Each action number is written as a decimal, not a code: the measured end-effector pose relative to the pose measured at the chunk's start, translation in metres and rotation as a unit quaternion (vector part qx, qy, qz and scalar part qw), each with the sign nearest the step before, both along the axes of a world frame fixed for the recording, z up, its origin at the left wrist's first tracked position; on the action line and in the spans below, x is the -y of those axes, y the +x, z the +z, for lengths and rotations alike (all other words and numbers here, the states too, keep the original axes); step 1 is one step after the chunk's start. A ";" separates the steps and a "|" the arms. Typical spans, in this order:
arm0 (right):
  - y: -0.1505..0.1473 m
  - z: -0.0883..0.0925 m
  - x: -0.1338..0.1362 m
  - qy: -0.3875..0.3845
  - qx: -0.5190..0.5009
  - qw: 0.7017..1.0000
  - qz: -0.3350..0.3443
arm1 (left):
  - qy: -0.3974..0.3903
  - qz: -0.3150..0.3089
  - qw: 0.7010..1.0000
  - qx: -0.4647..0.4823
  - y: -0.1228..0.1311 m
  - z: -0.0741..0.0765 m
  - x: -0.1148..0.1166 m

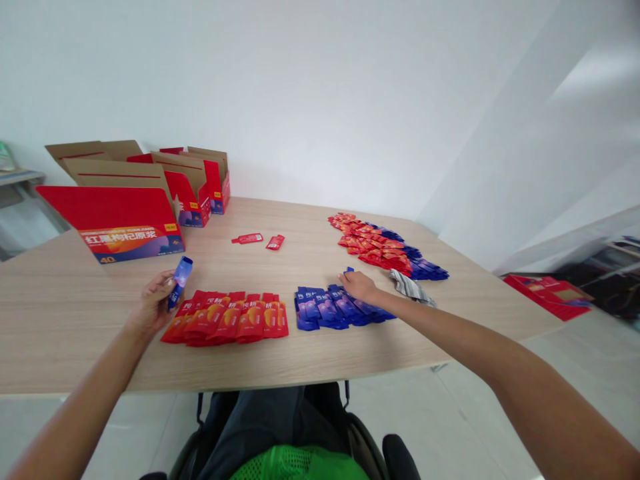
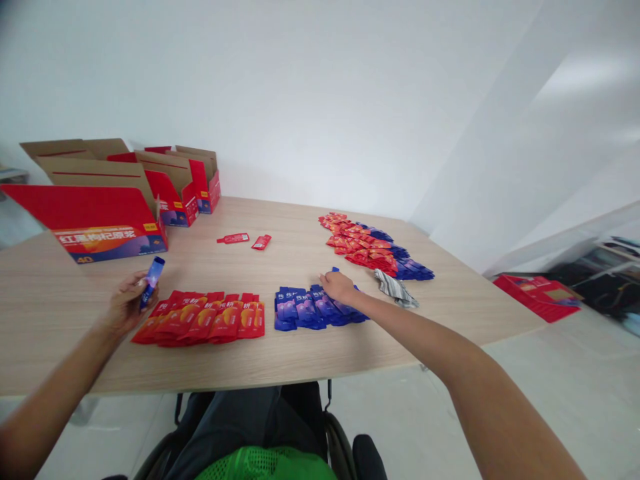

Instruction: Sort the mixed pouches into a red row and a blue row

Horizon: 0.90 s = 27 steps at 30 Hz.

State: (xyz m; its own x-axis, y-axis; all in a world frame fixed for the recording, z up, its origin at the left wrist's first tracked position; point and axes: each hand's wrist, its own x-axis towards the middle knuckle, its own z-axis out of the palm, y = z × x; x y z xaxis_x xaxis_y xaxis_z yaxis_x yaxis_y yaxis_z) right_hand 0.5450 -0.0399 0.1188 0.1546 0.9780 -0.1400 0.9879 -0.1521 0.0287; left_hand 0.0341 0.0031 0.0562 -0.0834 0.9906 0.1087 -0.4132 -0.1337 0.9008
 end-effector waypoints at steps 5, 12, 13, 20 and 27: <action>-0.024 0.002 0.015 0.054 -0.021 0.998 0.024 | -0.013 0.031 0.999 0.019 0.001 -0.004 0.014; -0.073 -0.011 0.040 0.138 -0.137 0.969 0.154 | -0.040 0.042 0.998 -0.003 -0.017 -0.004 0.035; -0.081 -0.014 0.043 0.151 -0.145 0.961 0.183 | -0.046 0.044 0.998 -0.019 -0.020 -0.002 0.040; -0.147 -0.031 0.066 0.285 -0.212 0.826 0.437 | -0.065 -0.043 0.986 -0.146 -0.023 0.032 0.074; -0.212 -0.011 0.082 0.379 -0.077 0.723 0.572 | -0.033 -0.256 0.921 -0.291 0.020 0.061 0.088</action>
State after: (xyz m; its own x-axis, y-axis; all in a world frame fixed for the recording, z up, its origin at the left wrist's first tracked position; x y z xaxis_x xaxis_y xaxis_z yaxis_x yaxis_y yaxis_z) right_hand 0.3331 -0.1217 0.1082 -0.7769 0.2577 0.5745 0.4621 0.8531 0.2422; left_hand 0.0537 -0.0846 0.1173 0.4505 0.8897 -0.0741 0.1489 0.0070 0.9888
